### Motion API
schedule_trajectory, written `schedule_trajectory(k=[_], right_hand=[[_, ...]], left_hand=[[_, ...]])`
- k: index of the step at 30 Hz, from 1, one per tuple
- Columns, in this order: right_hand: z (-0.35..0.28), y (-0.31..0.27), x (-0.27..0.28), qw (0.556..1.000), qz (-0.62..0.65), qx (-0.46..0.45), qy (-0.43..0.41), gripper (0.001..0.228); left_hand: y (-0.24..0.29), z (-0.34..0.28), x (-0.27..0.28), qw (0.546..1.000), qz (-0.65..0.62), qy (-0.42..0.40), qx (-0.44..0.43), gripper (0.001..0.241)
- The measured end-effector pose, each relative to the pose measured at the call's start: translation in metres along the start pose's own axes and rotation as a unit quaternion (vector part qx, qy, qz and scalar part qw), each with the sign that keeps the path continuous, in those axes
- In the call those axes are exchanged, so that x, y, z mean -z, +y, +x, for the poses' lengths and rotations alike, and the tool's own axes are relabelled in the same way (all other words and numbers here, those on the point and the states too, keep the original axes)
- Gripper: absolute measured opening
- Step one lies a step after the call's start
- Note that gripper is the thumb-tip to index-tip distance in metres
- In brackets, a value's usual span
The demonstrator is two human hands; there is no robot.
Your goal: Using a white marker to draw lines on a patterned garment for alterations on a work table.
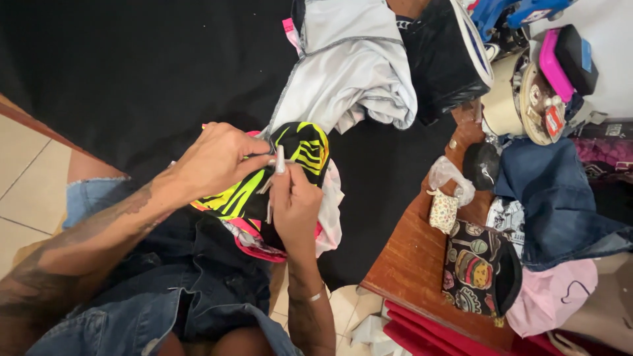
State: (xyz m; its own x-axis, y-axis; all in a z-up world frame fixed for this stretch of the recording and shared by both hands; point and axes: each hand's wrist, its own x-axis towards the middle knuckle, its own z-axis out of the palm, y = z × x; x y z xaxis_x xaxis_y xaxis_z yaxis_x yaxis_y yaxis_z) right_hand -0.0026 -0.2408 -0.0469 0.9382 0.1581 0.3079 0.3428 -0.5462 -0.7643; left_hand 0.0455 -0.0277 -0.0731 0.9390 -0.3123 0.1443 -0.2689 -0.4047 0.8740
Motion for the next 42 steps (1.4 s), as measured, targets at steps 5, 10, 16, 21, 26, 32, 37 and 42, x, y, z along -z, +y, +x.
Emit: schedule_trajectory(k=[5, 10, 16, 21, 26, 32, 37, 42], right_hand=[[0.003, 0.008, 0.016, 0.994, 0.093, -0.052, -0.039, 0.039], [0.028, -0.005, 0.061, 0.999, -0.024, -0.036, 0.005, 0.037], [0.093, 0.002, 0.024, 0.961, -0.152, 0.218, 0.07, 0.041], [0.11, 0.049, 0.007, 0.912, -0.294, 0.252, 0.136, 0.022], [0.114, 0.053, 0.043, 0.895, -0.311, 0.276, 0.163, 0.019], [0.106, 0.046, 0.043, 0.935, -0.219, 0.228, 0.159, 0.019], [0.102, 0.018, 0.043, 0.968, -0.162, 0.152, 0.116, 0.026], [0.11, 0.01, 0.051, 0.98, -0.132, 0.119, 0.091, 0.031]], left_hand=[[0.012, -0.004, 0.006, 1.0, 0.002, -0.002, 0.008, 0.017], [0.025, -0.005, 0.026, 0.998, 0.012, 0.011, 0.056, 0.009], [0.052, -0.004, 0.039, 0.994, 0.104, 0.024, -0.038, 0.015], [0.054, -0.013, 0.054, 0.992, 0.118, 0.041, 0.004, 0.028], [0.04, -0.027, 0.07, 0.997, 0.034, 0.062, -0.005, 0.021], [0.031, -0.019, 0.063, 0.998, 0.04, 0.034, 0.03, 0.022], [0.049, 0.002, 0.05, 0.998, 0.053, -0.008, 0.039, 0.047], [0.051, 0.014, 0.034, 0.998, 0.024, 0.015, -0.061, 0.046]])
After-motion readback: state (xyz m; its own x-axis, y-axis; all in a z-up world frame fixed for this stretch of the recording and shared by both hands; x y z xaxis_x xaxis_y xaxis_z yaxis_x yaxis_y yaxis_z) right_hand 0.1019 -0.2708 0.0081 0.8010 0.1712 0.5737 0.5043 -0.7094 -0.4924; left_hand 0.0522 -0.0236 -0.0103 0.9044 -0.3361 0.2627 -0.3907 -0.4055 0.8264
